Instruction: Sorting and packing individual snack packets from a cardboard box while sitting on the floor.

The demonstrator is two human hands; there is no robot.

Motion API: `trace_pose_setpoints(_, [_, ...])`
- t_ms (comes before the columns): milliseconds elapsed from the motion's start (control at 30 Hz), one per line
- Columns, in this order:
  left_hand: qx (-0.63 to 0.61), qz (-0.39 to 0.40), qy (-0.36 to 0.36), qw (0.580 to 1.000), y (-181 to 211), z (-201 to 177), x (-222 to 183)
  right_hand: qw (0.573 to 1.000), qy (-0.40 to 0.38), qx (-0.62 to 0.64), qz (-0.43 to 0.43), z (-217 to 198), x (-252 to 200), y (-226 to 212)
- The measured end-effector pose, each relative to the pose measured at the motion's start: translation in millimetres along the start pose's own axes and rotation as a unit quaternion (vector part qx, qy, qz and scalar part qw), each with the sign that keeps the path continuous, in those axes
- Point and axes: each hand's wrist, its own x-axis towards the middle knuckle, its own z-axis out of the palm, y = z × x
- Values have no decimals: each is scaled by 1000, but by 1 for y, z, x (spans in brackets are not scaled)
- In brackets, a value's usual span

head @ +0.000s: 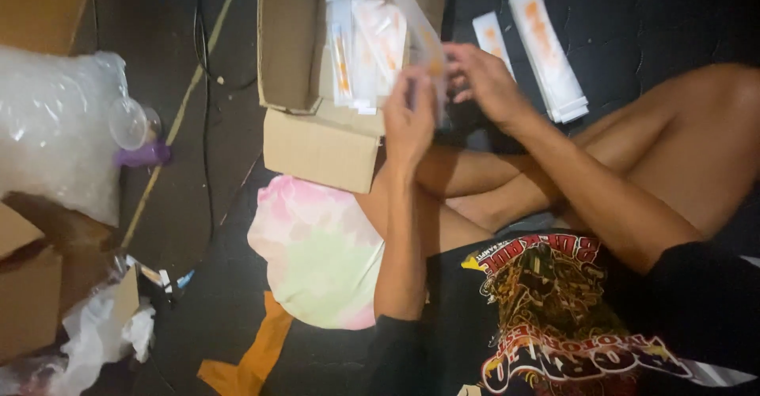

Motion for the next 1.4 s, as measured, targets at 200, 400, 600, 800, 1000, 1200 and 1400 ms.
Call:
trace_pose_setpoints(200, [-85,-174,-139,971,-61,11,-30,987,114,113,-1,-45,-22,0])
trace_pose_setpoints(400, [-148,-225,-168,948,-87,23,-40,988,152,25,-23,-74,-36,15])
trace_pose_setpoints(600, [-88,-170,-118,974,-71,17,-40,983,166,77,-25,-87,-49,1])
trace_pose_setpoints(800, [-93,-162,51,981,-51,9,-32,984,164,71,-8,-89,-61,-4])
trace_pose_setpoints(1000, [-85,-111,58,988,-48,12,-32,979,172,106,13,-94,-65,5])
trace_pose_setpoints(1200, [-11,-97,58,993,-32,13,-32,985,161,56,-23,-100,-67,12])
trace_pose_setpoints(1400, [-19,-81,49,995,-31,12,-32,980,183,79,-2,-93,-71,6])
